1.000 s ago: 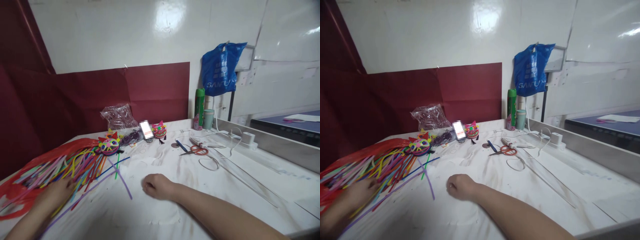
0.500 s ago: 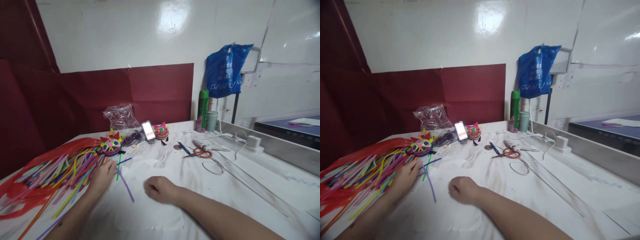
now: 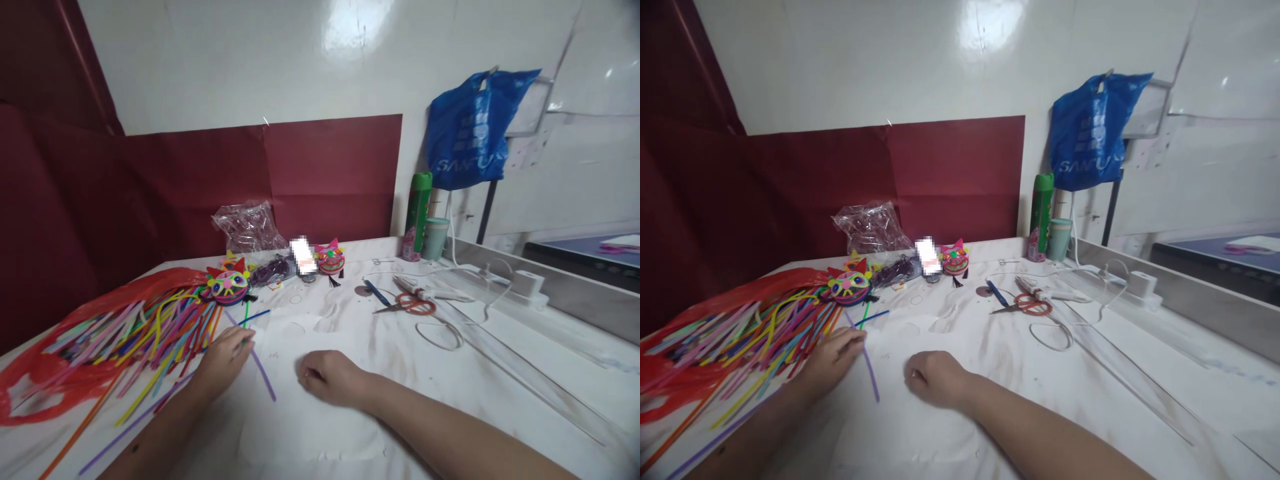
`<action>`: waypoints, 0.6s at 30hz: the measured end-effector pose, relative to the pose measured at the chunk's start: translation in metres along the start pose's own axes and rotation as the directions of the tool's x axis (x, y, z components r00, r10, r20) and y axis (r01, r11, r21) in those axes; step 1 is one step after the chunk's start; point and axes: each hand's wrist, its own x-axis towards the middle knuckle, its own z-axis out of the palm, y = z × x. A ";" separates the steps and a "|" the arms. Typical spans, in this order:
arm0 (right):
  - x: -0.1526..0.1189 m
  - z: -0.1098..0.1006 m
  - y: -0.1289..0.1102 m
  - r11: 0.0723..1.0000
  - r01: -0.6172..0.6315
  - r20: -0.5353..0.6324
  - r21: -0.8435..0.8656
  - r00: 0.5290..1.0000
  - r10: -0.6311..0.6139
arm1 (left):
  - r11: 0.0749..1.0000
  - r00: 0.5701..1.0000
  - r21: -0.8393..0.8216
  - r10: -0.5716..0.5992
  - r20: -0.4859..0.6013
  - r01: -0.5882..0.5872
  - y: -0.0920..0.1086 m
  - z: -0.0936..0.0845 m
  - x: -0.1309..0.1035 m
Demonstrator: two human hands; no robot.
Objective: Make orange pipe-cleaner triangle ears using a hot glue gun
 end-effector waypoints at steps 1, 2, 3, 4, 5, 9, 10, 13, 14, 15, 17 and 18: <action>0.000 0.000 0.000 1.000 0.002 0.003 -0.001 1.000 -0.002 | 0.997 0.996 -0.021 0.078 0.045 -0.077 0.002 0.004 -0.001; 0.000 0.000 0.000 1.000 0.002 0.005 -0.003 1.000 -0.002 | 0.988 0.983 -0.043 0.151 0.105 -0.147 0.003 0.009 -0.003; 0.000 -0.001 -0.001 1.000 -0.001 0.007 -0.006 1.000 0.001 | 0.977 0.961 -0.068 0.212 0.178 -0.203 0.005 0.013 -0.006; 0.001 -0.001 -0.001 1.000 -0.005 0.008 -0.009 1.000 0.005 | 0.968 0.936 -0.092 0.248 0.249 -0.232 0.007 0.017 -0.008; 0.001 -0.002 -0.002 1.000 -0.009 0.011 -0.012 1.000 0.009 | 0.966 0.916 -0.108 0.259 0.307 -0.237 0.009 0.020 -0.010; 0.002 -0.002 -0.002 1.000 -0.001 0.008 -0.011 1.000 0.001 | 0.990 0.926 -0.064 0.144 0.349 -0.129 0.008 0.021 -0.013; 0.002 -0.002 -0.002 1.000 0.005 0.010 -0.011 1.000 -0.005 | 0.995 0.938 -0.041 0.104 0.330 -0.096 0.005 0.018 -0.012; 0.001 -0.001 -0.003 1.000 0.014 0.012 -0.016 1.000 -0.014 | 0.999 0.954 -0.005 0.040 0.297 -0.040 -0.002 0.008 -0.007; 0.001 -0.001 -0.004 1.000 0.016 0.006 -0.017 1.000 -0.015 | 0.999 0.955 -0.004 0.032 0.296 -0.032 -0.003 0.005 -0.006; 0.001 -0.001 -0.004 1.000 0.017 0.003 -0.016 1.000 -0.017 | 1.000 0.953 -0.006 0.027 0.301 -0.026 -0.004 0.002 -0.005; 0.001 0.000 -0.004 1.000 0.017 0.004 -0.010 1.000 -0.017 | 0.999 0.956 -0.024 0.027 0.293 -0.021 -0.002 -0.001 -0.006; 0.001 0.000 -0.004 1.000 0.015 0.007 -0.007 1.000 -0.015 | 0.999 0.959 -0.041 0.037 0.280 -0.026 -0.001 -0.001 -0.006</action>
